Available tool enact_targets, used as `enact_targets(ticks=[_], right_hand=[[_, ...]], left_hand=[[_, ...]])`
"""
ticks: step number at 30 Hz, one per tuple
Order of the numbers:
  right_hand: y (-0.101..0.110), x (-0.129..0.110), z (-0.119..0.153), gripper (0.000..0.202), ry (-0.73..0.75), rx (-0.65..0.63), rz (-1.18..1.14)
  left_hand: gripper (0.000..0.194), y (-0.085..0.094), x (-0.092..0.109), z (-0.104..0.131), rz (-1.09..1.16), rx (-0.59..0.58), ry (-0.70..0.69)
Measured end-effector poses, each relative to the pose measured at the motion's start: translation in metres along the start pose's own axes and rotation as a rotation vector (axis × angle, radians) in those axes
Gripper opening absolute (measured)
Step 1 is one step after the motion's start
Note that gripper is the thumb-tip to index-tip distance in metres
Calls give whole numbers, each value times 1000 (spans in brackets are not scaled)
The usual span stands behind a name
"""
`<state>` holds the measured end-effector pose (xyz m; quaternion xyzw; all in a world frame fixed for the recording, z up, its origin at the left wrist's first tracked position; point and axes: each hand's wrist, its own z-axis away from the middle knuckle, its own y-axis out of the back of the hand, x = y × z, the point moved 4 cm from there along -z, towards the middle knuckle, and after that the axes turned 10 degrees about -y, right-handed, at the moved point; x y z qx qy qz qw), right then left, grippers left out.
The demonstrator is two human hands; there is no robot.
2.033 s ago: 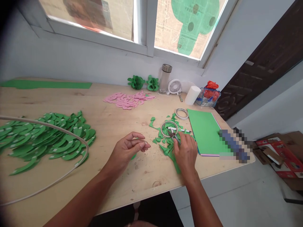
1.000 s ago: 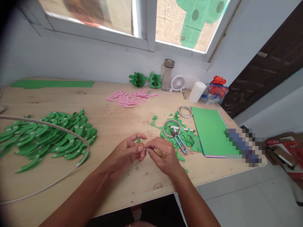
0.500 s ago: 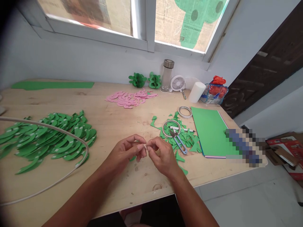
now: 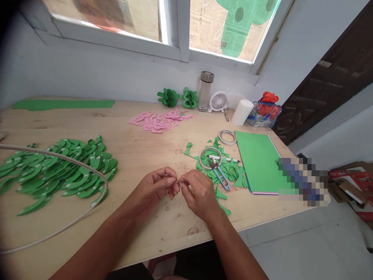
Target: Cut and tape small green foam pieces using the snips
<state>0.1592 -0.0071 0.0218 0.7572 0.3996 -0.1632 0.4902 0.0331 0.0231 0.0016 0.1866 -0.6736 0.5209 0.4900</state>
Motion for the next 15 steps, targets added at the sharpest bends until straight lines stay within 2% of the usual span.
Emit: enact_targets(ticks=[8, 15], right_hand=[[-2, -2, 4, 12, 137, 82, 120], [-3, -6, 6, 16, 159, 85, 200]], left_hand=[[10, 0, 0, 1, 72, 30, 43], [13, 1, -1, 1, 108, 25, 57]])
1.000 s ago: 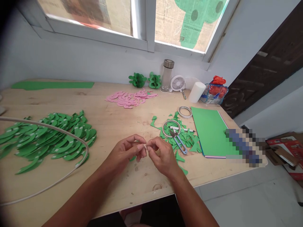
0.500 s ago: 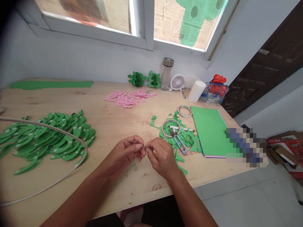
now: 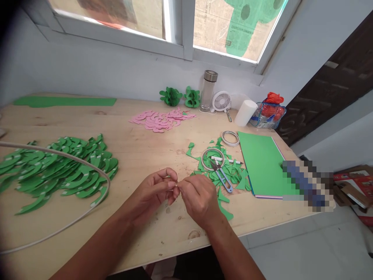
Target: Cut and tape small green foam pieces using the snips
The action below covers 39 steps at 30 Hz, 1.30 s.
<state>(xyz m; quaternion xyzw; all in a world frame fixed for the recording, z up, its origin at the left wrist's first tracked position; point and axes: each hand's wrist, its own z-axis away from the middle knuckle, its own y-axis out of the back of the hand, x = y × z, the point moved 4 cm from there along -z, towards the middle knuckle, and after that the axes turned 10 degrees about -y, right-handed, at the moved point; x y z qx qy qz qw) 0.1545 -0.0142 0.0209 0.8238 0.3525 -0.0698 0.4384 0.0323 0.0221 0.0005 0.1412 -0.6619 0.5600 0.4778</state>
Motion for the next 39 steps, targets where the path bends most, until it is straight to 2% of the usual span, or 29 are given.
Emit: enact_targets(ticks=[7, 12, 15, 24, 39], right_hand=[[1, -1, -1, 16, 16, 16, 6], [1, -1, -2, 21, -35, 11, -61], [2, 1, -3, 23, -98, 13, -114], [3, 4, -6, 9, -335, -64, -280], [1, 8, -5, 6, -424, -46, -331]], left_hand=[[15, 0, 1, 1, -2, 14, -6], [16, 0, 2, 0, -64, 17, -36], [16, 1, 3, 0, -128, 30, -83], [17, -3, 10, 2, -338, 91, -251], [11, -6, 9, 8, -724, 79, -487]])
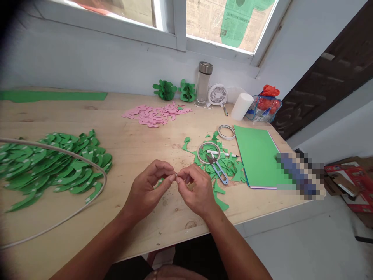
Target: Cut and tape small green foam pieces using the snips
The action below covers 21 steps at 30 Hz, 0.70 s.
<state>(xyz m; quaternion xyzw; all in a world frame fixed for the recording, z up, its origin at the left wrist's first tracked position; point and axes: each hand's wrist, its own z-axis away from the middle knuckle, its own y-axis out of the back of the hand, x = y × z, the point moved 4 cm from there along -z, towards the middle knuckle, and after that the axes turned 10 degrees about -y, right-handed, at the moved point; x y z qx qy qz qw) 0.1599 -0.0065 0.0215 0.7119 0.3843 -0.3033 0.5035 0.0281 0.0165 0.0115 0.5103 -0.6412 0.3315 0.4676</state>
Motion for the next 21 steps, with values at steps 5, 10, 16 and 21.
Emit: enact_targets(ticks=[5, 10, 16, 21], right_hand=[[0, 2, -1, 6, -35, 12, 6], [-2, 5, -1, 7, -65, 16, 4], [-3, 9, -2, 6, -137, -6, -69], [-2, 10, -2, 7, -172, -33, -97]], left_hand=[[7, 0, 8, 0, -87, 33, -42], [6, -1, 8, 0, -113, 16, -79], [10, -4, -1, 0, 18, -88, -3], [16, -5, -6, -1, 161, -147, 84]])
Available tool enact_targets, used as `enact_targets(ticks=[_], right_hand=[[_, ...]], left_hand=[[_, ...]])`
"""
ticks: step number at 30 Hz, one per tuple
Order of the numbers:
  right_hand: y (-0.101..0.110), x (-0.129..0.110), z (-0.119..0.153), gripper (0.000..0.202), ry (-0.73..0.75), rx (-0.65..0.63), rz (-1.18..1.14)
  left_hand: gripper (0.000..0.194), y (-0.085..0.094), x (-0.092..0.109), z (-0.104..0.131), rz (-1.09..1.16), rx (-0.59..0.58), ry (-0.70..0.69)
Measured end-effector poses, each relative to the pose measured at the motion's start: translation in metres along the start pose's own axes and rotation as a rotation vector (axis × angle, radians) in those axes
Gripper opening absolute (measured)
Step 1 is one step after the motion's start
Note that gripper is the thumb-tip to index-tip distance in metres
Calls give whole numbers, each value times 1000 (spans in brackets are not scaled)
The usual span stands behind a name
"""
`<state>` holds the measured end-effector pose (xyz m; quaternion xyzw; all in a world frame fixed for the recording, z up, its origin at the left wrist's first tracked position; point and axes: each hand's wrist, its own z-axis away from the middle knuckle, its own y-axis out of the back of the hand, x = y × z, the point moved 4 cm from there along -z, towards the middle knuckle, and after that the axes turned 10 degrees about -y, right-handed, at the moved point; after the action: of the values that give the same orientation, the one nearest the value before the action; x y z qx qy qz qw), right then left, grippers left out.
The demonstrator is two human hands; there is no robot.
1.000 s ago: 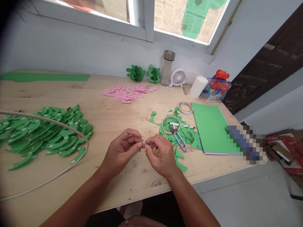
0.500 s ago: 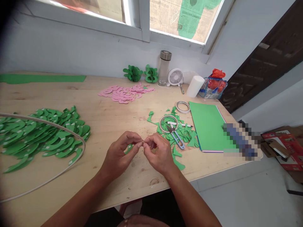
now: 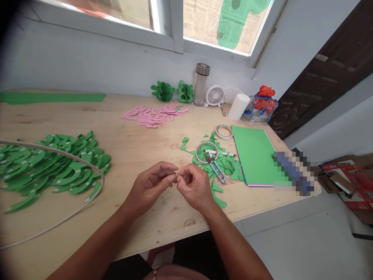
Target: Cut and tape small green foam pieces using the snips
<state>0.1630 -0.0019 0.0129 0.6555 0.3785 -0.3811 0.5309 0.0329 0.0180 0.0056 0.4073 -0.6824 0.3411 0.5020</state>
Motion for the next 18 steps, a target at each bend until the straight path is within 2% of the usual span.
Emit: enact_targets(ticks=[5, 12, 18], right_hand=[[0, 0, 0, 7, -21, 16, 9], [0, 0, 0, 6, -5, 4, 53], [0, 1, -1, 6, -4, -15, 56]], left_hand=[[9, 6, 5, -2, -109, 57, 10], [11, 10, 10, -4, -401, 9, -44], [13, 10, 11, -5, -454, 3, -55]])
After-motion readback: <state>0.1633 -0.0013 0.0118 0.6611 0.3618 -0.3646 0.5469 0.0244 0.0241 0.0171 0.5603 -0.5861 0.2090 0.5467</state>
